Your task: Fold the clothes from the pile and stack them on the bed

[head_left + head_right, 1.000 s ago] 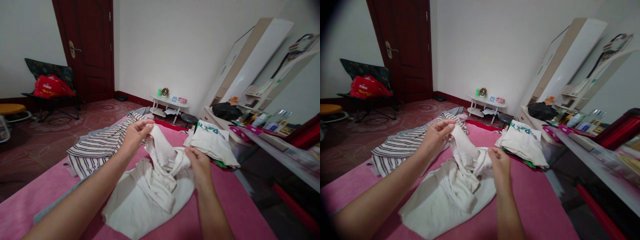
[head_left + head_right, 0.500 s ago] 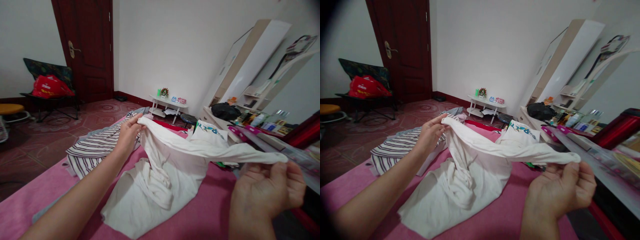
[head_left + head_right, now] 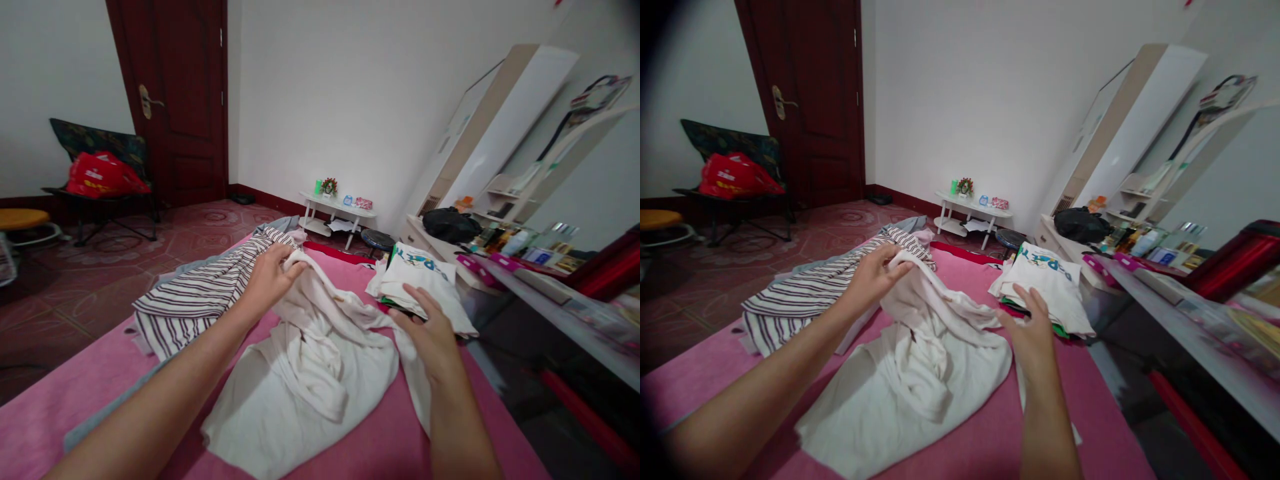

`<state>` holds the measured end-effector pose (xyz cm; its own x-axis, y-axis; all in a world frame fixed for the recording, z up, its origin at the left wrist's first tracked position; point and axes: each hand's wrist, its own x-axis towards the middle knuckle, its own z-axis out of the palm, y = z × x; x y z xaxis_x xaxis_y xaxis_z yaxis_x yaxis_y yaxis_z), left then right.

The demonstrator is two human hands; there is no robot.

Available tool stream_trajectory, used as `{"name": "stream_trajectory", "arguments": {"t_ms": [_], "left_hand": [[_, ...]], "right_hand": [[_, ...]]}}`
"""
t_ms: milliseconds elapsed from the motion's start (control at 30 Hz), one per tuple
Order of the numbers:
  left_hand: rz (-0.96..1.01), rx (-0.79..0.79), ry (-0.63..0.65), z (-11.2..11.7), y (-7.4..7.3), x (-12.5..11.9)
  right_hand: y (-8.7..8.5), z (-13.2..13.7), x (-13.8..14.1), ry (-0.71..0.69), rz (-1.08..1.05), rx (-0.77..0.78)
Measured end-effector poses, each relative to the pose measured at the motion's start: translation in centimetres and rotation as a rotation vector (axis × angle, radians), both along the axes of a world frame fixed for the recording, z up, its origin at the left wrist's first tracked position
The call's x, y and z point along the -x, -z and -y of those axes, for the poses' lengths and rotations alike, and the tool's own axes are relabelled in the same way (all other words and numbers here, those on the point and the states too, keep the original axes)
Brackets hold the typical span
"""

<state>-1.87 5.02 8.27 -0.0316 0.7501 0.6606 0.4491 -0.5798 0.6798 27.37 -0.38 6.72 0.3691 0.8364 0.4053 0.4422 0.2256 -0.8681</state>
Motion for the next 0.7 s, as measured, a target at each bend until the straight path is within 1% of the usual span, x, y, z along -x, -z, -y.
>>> {"name": "stream_trajectory", "arguments": {"t_ms": [67,133,200,267,333,400,467,500,533,567,600,633,700], "left_hand": [[0.139,0.126,0.178,0.5,-0.3,-0.5],[0.302,0.235,0.36,1.2,-0.7,-1.1],[0.436,0.309,0.506,2.2,-1.3,-1.6],[0.496,0.376,0.624,3.6,-2.0,-2.2],[0.466,0.441,0.726,5.1,-2.7,-2.7],[0.381,0.487,0.819,6.5,-3.4,-3.1],[0.3,0.489,0.867,7.5,-4.0,-3.2],[0.273,0.473,0.864,7.6,-4.3,-3.1],[0.257,0.449,0.839,7.6,-4.4,-2.9],[0.247,0.418,0.792,7.3,-4.5,-2.6],[0.24,0.383,0.733,6.9,-4.5,-2.3],[0.227,0.349,0.675,6.2,-4.4,-1.9],[0.153,0.306,0.616,4.7,-3.7,-1.1]], "right_hand": [[0.4,0.1,1.7,-0.155,0.091,0.067],[0.7,0.1,3.2,-0.304,0.084,0.102],[1.1,0.1,4.4,-0.405,0.053,0.114],[1.3,0.2,5.4,-0.482,0.02,0.093],[1.4,0.4,6.2,-0.565,-0.014,0.072],[1.4,0.8,6.9,-0.653,-0.012,0.071],[1.4,1.0,7.4,-0.726,0.034,0.113],[1.5,1.0,7.4,-0.739,0.059,0.156],[1.5,0.9,7.1,-0.72,0.073,0.198],[1.5,0.7,6.7,-0.651,0.067,0.219],[1.4,0.5,6.0,-0.539,0.033,0.204],[1.3,0.3,5.2,-0.4,-0.031,0.153],[0.5,-0.1,3.3,-0.124,-0.238,-0.034]]}}
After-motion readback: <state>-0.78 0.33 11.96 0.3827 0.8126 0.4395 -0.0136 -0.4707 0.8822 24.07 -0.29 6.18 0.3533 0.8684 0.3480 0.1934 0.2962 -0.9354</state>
